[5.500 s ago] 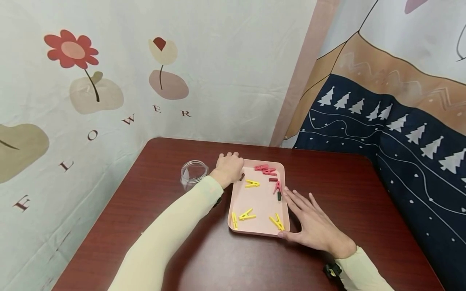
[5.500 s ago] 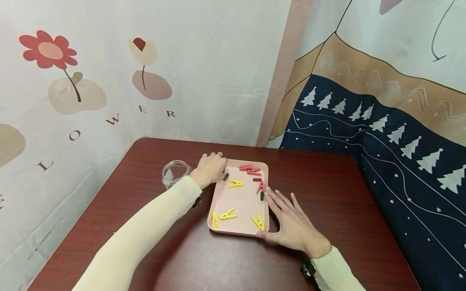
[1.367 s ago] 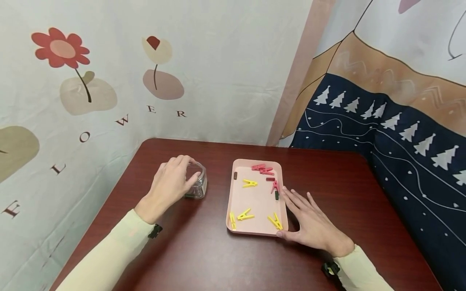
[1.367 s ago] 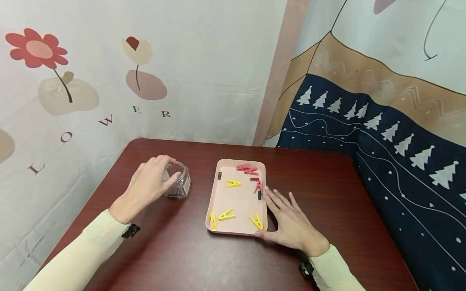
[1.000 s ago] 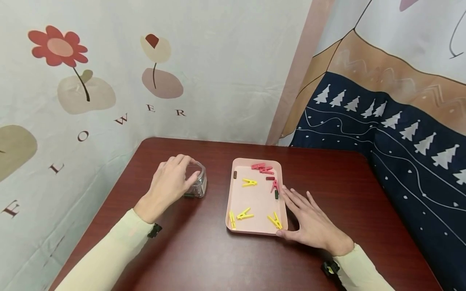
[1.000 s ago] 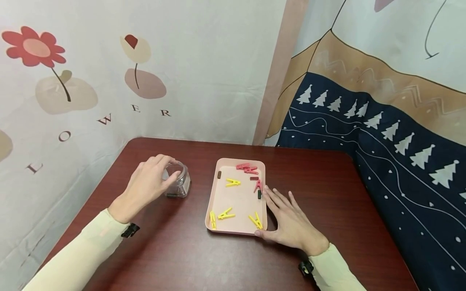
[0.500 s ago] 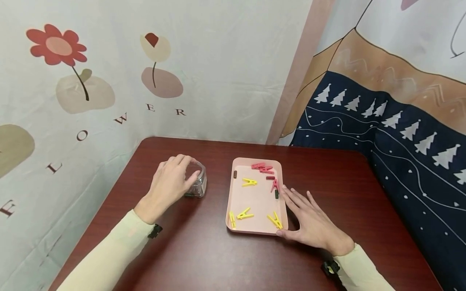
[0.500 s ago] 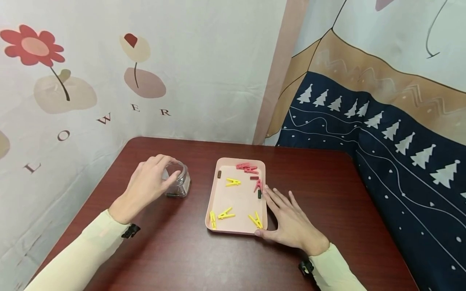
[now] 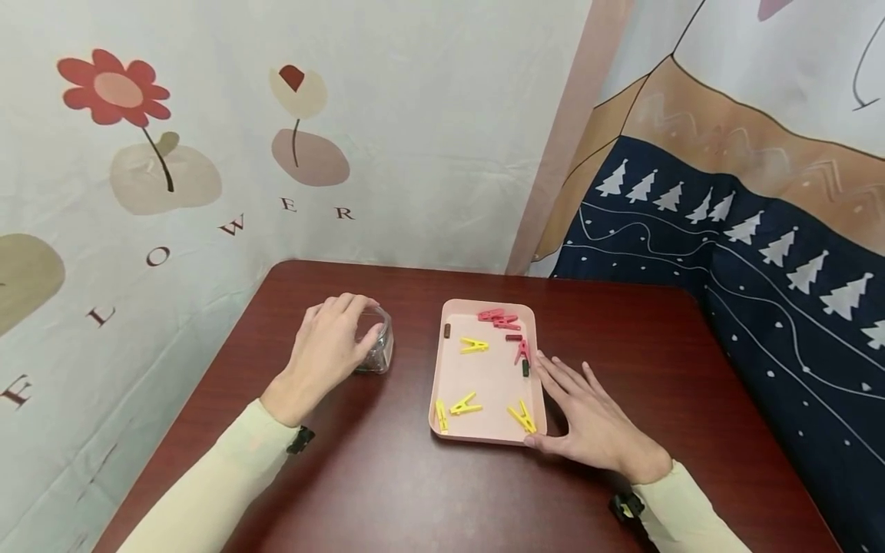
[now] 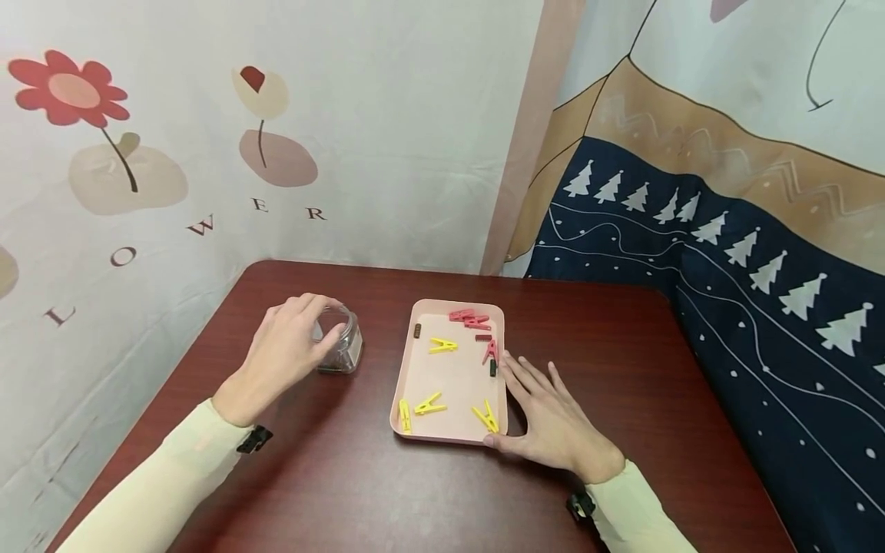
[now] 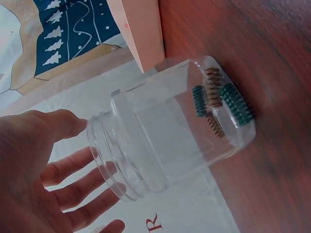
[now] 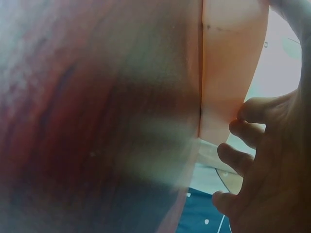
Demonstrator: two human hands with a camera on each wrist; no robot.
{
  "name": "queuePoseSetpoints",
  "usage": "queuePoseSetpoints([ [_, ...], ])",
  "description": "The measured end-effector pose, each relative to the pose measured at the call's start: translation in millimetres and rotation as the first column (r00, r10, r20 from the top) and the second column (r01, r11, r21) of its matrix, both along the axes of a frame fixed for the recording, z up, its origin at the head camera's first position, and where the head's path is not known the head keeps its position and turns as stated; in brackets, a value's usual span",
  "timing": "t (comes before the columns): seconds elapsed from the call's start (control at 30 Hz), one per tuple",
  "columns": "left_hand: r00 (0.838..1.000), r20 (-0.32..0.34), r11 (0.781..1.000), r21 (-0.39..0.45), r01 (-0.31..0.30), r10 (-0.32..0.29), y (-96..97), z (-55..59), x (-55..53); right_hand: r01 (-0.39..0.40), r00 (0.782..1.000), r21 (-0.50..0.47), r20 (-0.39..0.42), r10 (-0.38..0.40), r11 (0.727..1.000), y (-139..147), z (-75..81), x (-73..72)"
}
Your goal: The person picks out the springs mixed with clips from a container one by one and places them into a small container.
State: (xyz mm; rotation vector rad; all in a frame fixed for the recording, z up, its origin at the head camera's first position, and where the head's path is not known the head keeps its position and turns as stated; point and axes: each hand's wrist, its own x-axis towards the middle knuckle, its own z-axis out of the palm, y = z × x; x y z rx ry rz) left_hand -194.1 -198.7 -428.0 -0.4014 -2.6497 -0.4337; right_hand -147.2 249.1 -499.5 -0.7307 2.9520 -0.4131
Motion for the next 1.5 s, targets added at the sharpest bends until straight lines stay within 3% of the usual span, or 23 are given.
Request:
queuePoseSetpoints([
  [0.63, 0.988, -0.104, 0.993, -0.001, 0.118, -0.117, 35.6, 4.2, 0.0, -0.009, 1.0, -0.009, -0.023, 0.008, 1.0, 1.1, 0.9, 1.6],
  [0.93, 0.981, -0.111, 0.987, -0.028, 0.158, -0.16, 48.9, 3.1, -1.3, -0.009, 1.0, -0.011, -0.014, 0.009, 1.0, 1.4, 0.0, 1.8],
  [1.2, 0.974, -0.079, 0.977, -0.033, 0.21, -0.212, 61.1, 2.9, -7.0, -0.011, 1.0, -0.01, -0.003, 0.011, 1.0, 1.1, 0.7, 2.0],
  [1.5, 0.974, -0.04, 0.973, -0.067, 0.22, -0.223, 74.2, 4.1, -13.0, -0.015, 1.0, -0.015, -0.011, 0.015, 1.0, -0.1, 1.2, 1.9],
])
